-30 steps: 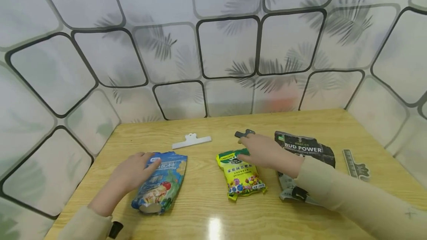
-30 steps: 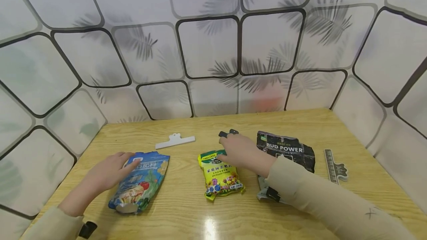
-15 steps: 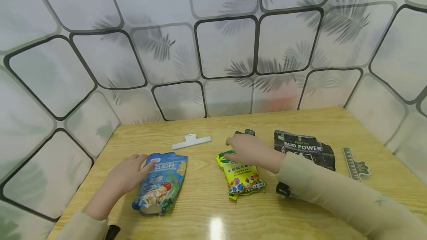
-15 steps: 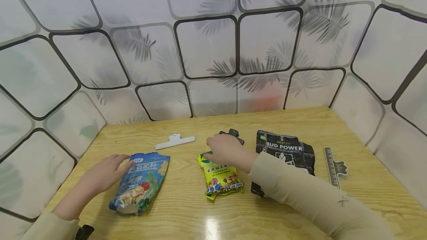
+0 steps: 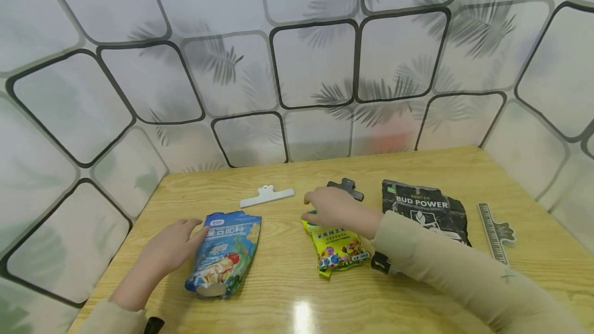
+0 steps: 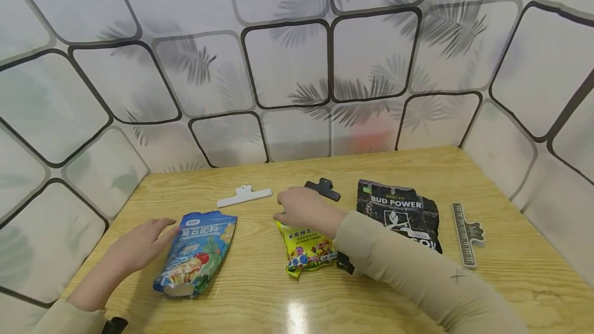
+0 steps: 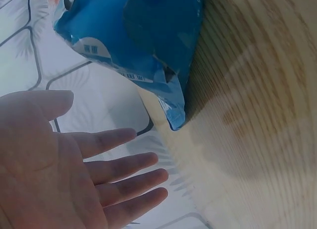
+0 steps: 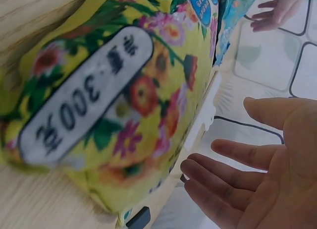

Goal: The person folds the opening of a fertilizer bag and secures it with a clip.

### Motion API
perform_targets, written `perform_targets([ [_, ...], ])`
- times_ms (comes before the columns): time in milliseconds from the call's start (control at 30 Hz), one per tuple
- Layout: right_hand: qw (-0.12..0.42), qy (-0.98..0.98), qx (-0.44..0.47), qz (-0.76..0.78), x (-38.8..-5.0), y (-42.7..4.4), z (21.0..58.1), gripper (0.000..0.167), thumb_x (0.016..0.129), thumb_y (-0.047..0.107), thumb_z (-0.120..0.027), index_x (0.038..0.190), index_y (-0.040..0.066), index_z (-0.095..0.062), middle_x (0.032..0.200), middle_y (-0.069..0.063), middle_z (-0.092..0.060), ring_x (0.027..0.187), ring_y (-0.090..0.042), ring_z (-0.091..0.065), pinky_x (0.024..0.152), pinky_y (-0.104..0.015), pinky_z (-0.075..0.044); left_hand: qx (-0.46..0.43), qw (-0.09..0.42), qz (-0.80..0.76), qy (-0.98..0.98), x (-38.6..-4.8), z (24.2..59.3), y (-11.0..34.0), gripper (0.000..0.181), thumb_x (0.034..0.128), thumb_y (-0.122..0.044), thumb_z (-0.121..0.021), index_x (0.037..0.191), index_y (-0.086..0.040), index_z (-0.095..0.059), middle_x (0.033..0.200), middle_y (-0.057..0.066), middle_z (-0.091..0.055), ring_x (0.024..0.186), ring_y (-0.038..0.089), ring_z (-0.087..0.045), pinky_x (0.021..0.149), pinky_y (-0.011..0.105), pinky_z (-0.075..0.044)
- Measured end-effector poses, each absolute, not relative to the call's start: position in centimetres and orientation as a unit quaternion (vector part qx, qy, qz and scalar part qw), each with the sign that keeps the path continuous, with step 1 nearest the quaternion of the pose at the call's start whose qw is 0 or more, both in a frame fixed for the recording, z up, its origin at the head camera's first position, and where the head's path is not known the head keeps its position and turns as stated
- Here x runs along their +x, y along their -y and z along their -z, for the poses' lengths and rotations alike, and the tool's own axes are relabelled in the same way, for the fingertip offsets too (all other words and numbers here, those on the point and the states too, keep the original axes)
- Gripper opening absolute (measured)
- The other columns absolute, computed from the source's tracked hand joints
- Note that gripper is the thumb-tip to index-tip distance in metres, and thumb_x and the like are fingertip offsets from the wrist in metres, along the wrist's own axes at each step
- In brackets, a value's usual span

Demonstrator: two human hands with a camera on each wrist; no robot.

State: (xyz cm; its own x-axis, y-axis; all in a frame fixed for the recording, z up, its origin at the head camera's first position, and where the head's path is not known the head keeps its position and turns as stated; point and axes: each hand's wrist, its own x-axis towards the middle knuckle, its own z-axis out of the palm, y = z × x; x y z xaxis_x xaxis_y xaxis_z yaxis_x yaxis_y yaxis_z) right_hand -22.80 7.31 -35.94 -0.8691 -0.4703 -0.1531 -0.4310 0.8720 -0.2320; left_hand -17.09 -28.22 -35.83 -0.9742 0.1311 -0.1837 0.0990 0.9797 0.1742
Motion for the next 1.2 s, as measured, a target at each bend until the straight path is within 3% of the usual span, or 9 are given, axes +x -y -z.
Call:
perform_targets([
  [267,0.110,-0.958,-0.242,0.109,-22.9,-6.4,36.2,0.047,0.106,0.041,-0.067,0.139,0.008,-0.068,0.137,-0.012,-0.071,0.126,-0.031,-0.068,0.107,-0.049,-0.059,0.057,0.109,-0.083,-0.989,-17.1,35.9,28.7,0.068,0.1150,-0.046,-0.041,0.149,0.012,-0.050,0.149,0.041,-0.052,0.136,0.062,-0.050,0.108,0.074,-0.047],
  [833,0.116,-0.957,-0.239,0.115,-23.0,-4.1,37.1,0.040,0.104,0.041,-0.070,0.131,0.012,-0.074,0.131,-0.004,-0.076,0.117,-0.023,-0.073,0.101,-0.042,-0.062,0.052,0.118,-0.099,-0.987,-17.2,37.0,29.1,0.069,0.1145,-0.047,-0.042,0.148,0.012,-0.052,0.146,0.039,-0.057,0.132,0.060,-0.055,0.106,0.072,-0.049],
  [1200,0.107,-0.953,-0.257,0.121,-22.7,-2.8,37.5,0.037,0.103,0.039,-0.071,0.127,0.011,-0.075,0.127,-0.005,-0.077,0.113,-0.023,-0.074,0.100,-0.041,-0.063,0.063,0.117,-0.099,-0.986,-17.5,37.7,29.2,0.063,0.1146,-0.040,-0.045,0.143,0.015,-0.054,0.132,0.035,-0.068,0.118,0.052,-0.068,0.101,0.067,-0.056],
])
